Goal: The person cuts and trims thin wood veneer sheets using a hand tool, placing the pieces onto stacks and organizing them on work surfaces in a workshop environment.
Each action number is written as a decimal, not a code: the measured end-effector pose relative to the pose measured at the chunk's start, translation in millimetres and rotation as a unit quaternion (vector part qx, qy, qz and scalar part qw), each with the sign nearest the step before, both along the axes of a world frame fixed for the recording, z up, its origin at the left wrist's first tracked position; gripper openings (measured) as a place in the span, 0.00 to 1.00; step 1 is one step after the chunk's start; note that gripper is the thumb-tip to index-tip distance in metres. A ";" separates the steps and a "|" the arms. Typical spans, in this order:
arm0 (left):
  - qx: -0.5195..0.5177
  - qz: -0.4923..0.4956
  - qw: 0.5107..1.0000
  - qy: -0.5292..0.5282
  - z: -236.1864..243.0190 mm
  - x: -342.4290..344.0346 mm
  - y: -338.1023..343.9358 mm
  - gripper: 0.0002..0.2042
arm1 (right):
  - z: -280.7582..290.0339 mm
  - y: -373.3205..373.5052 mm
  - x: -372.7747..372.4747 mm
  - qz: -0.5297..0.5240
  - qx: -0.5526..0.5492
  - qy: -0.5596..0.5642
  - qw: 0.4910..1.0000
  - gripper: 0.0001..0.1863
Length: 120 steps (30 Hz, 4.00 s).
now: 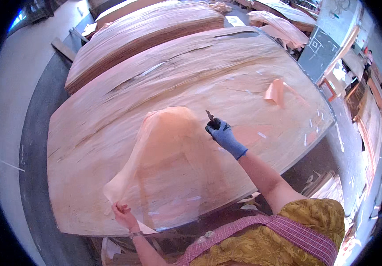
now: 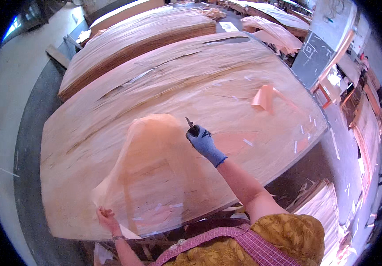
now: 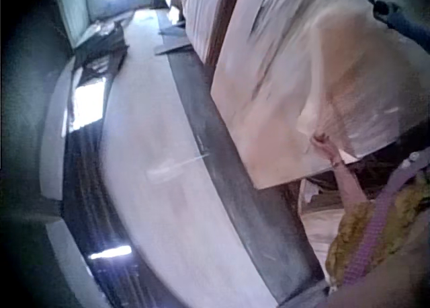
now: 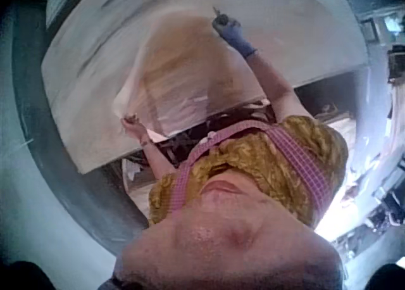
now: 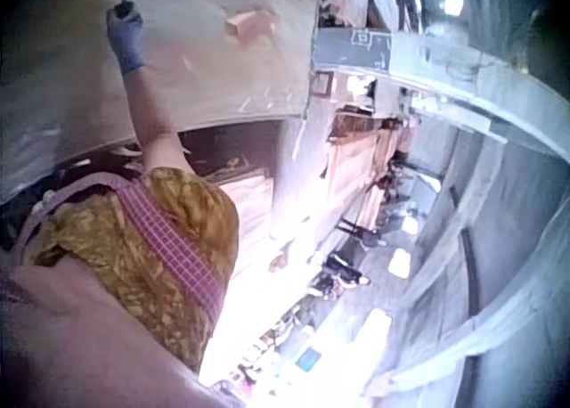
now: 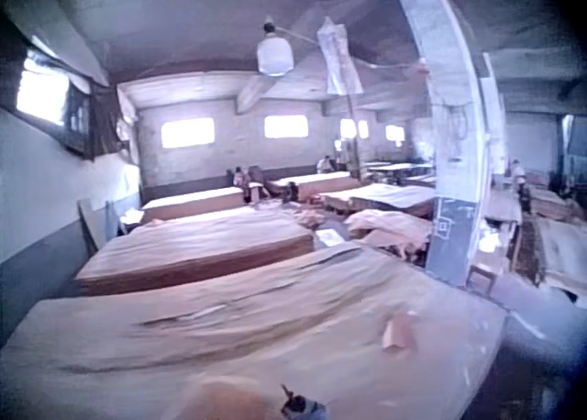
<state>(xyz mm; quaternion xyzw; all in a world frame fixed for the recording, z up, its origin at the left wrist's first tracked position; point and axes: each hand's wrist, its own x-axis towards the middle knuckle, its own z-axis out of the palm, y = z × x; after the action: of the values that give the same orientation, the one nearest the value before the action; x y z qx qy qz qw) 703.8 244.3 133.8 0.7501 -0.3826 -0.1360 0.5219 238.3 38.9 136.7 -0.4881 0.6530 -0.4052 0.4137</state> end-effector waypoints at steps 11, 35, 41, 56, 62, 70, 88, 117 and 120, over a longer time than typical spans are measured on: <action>0.034 0.064 0.997 -0.001 101.7 -37.3 25.4 0.17 | -50.0 -69.9 27.8 0.015 -0.044 0.126 0.991 0.35; -0.147 -0.282 0.946 -0.058 254.8 -531.8 -31.2 0.17 | 78.4 428.8 -576.0 -0.335 -0.041 0.130 0.932 0.17; -0.129 -0.473 0.871 -0.028 284.4 -757.9 -18.6 0.16 | 86.7 557.6 -708.3 -0.451 -0.019 0.166 0.877 0.16; -0.091 -0.586 0.804 0.046 215.4 -1219.1 -98.5 0.11 | 65.2 609.8 -1048.6 -0.529 0.087 0.192 0.822 0.13; -0.011 -0.578 0.816 0.002 220.2 -1339.1 -142.5 0.09 | 67.0 575.8 -1177.5 -0.475 0.143 0.268 0.826 0.14; -0.077 -0.406 0.910 -0.033 172.9 -1396.1 -177.1 0.16 | 39.7 461.8 -1359.4 -0.314 0.098 0.257 0.909 0.16; -0.173 0.095 0.969 0.152 241.5 -1309.6 -157.6 0.17 | 35.7 -112.0 -1351.5 0.275 -0.093 0.248 0.924 0.12; 0.221 0.335 0.903 -0.156 236.9 -1380.8 -636.3 0.33 | 10.6 -742.0 -1191.6 0.623 -0.168 0.079 0.760 0.14; -0.034 -0.098 0.987 -0.123 270.0 -1425.5 -800.0 0.38 | -16.4 -802.0 -1247.5 0.607 -0.025 0.150 0.780 0.15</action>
<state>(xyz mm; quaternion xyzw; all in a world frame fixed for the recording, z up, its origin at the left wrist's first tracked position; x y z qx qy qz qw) -721.7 -555.7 403.8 0.7023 -0.5198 -0.0797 0.4798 -1009.2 -763.0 120.3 -0.8483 0.2646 -0.0079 0.4586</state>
